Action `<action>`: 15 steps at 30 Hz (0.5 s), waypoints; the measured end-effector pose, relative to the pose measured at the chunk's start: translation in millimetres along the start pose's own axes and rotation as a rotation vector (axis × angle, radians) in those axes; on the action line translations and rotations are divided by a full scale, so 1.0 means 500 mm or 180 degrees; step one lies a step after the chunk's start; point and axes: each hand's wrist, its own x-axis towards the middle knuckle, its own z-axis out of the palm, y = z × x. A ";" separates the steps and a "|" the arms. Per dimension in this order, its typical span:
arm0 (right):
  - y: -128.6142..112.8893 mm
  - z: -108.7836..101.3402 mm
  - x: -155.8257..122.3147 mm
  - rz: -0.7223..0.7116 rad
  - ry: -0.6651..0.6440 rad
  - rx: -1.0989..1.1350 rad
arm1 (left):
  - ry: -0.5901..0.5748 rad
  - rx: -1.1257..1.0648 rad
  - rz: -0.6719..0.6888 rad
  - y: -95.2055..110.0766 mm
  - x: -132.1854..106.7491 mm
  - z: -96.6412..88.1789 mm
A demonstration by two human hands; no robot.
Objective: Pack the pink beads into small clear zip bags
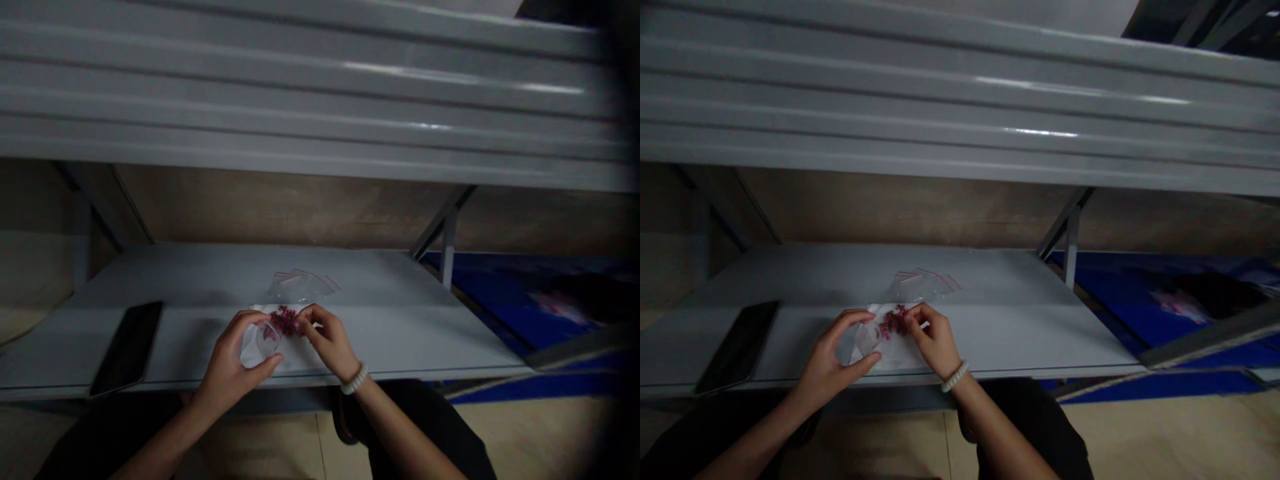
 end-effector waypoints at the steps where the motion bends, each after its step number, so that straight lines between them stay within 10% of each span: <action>1: 0.012 -0.003 0.005 -0.0077 0.0051 -0.0363 | 0.0020 -0.0131 -0.0142 -0.006 0.001 0.000; 7: 0.041 0.000 0.013 -0.0508 -0.0284 -0.2030 | -0.0049 -0.0735 -0.0614 -0.027 -0.003 0.010; 15: 0.032 -0.028 0.012 -0.0185 -0.0473 -0.2571 | -0.0140 -0.0525 -0.0418 -0.017 -0.012 0.018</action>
